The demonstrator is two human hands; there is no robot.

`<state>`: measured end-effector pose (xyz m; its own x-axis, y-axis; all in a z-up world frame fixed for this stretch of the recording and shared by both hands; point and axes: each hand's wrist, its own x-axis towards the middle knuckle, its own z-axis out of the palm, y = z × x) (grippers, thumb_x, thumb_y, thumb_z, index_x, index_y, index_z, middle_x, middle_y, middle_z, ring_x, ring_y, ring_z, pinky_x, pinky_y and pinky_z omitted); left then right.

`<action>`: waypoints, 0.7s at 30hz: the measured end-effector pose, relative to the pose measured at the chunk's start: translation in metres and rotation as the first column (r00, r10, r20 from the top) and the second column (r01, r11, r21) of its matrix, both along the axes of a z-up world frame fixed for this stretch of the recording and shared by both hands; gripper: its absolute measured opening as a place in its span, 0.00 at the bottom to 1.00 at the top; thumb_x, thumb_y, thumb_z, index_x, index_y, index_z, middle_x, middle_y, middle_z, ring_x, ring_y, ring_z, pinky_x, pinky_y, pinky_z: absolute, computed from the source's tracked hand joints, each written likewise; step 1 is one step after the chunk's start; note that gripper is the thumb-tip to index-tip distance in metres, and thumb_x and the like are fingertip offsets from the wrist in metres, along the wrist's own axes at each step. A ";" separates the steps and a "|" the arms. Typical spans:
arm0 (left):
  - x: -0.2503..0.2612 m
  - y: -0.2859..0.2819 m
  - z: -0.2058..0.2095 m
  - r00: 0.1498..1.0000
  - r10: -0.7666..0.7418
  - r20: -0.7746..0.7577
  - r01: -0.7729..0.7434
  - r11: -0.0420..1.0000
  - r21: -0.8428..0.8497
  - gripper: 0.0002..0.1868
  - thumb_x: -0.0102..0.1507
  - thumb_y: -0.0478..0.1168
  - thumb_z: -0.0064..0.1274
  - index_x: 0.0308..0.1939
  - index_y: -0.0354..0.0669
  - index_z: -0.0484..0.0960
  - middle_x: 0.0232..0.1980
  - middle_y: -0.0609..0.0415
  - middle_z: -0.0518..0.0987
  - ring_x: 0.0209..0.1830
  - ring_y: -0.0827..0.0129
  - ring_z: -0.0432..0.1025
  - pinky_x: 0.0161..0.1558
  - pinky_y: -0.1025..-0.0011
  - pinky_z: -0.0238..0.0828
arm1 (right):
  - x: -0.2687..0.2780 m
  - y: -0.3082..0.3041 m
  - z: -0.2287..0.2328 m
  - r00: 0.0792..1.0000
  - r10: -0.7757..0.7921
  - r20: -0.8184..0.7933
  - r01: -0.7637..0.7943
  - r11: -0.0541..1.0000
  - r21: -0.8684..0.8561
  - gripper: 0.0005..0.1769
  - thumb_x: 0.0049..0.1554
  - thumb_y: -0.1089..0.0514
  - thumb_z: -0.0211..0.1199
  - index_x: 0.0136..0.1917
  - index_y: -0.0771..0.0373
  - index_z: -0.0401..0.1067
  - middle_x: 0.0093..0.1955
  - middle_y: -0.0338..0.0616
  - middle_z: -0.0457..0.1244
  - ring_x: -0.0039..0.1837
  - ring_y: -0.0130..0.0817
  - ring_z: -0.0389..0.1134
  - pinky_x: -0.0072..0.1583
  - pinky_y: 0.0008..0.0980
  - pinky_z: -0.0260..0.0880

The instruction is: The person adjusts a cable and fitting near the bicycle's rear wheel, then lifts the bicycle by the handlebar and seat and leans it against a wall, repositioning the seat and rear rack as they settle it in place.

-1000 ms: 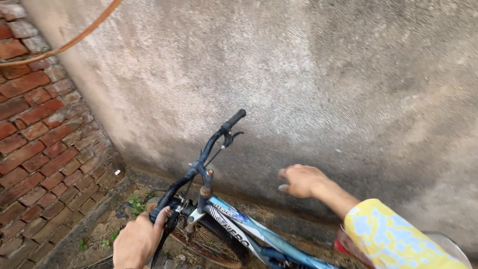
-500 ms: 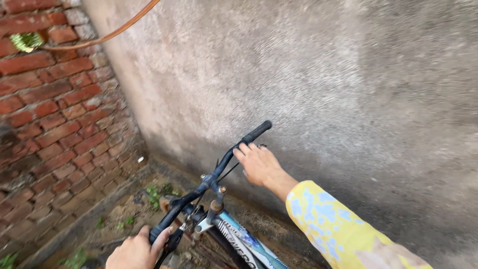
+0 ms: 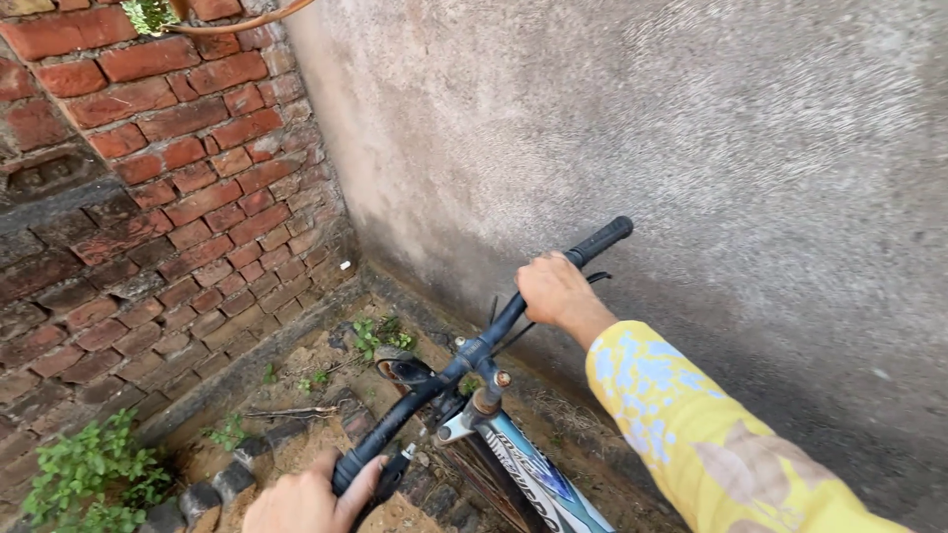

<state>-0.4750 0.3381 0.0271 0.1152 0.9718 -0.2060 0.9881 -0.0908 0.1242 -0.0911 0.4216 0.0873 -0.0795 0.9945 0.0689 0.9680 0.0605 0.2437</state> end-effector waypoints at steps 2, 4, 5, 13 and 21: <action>-0.006 0.001 -0.006 0.999 0.007 0.036 -0.006 1.000 -0.007 0.36 0.55 0.78 0.45 0.46 0.57 0.85 0.24 0.51 0.84 0.28 0.63 0.85 0.36 0.62 0.84 | -0.004 -0.003 0.004 0.999 0.032 -0.015 -0.032 0.999 0.012 0.07 0.44 0.56 0.68 0.39 0.57 0.81 0.40 0.46 0.70 0.52 0.44 0.72 0.59 0.41 0.67; -0.007 0.002 -0.012 0.999 0.017 0.033 -0.017 1.000 0.007 0.35 0.55 0.78 0.46 0.44 0.56 0.85 0.24 0.51 0.84 0.28 0.63 0.85 0.35 0.62 0.84 | -0.007 -0.006 0.010 0.999 0.028 -0.014 -0.028 1.000 0.002 0.06 0.44 0.56 0.68 0.38 0.56 0.81 0.39 0.46 0.70 0.50 0.44 0.72 0.58 0.40 0.68; -0.007 0.000 -0.014 1.000 0.027 0.005 -0.027 0.999 0.021 0.36 0.55 0.78 0.46 0.44 0.55 0.85 0.25 0.51 0.84 0.28 0.63 0.85 0.35 0.62 0.84 | -0.010 -0.008 0.012 1.000 0.010 -0.015 -0.010 1.000 -0.018 0.06 0.45 0.55 0.68 0.38 0.55 0.81 0.39 0.46 0.70 0.50 0.44 0.72 0.58 0.39 0.68; -0.004 -0.016 -0.014 0.982 0.190 -0.013 -0.189 0.980 0.064 0.39 0.55 0.80 0.46 0.44 0.51 0.84 0.29 0.51 0.85 0.28 0.64 0.85 0.33 0.63 0.85 | -0.018 -0.015 0.017 0.998 0.046 -0.046 -0.044 0.998 0.047 0.07 0.46 0.55 0.67 0.39 0.56 0.80 0.37 0.48 0.70 0.46 0.48 0.73 0.54 0.42 0.73; -0.011 -0.025 -0.007 0.967 0.231 -0.103 -0.215 0.965 0.147 0.40 0.55 0.81 0.44 0.45 0.53 0.83 0.28 0.50 0.85 0.26 0.64 0.84 0.29 0.63 0.83 | -0.020 -0.014 0.016 0.991 0.118 -0.056 -0.115 0.992 0.056 0.07 0.46 0.55 0.66 0.40 0.54 0.80 0.36 0.47 0.70 0.43 0.48 0.74 0.49 0.43 0.74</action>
<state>-0.4858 0.3131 0.0198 -0.1249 0.9896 -0.0714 0.9921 0.1257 0.0068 -0.1110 0.4073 0.1035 -0.1889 0.9735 0.1291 0.9678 0.1622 0.1924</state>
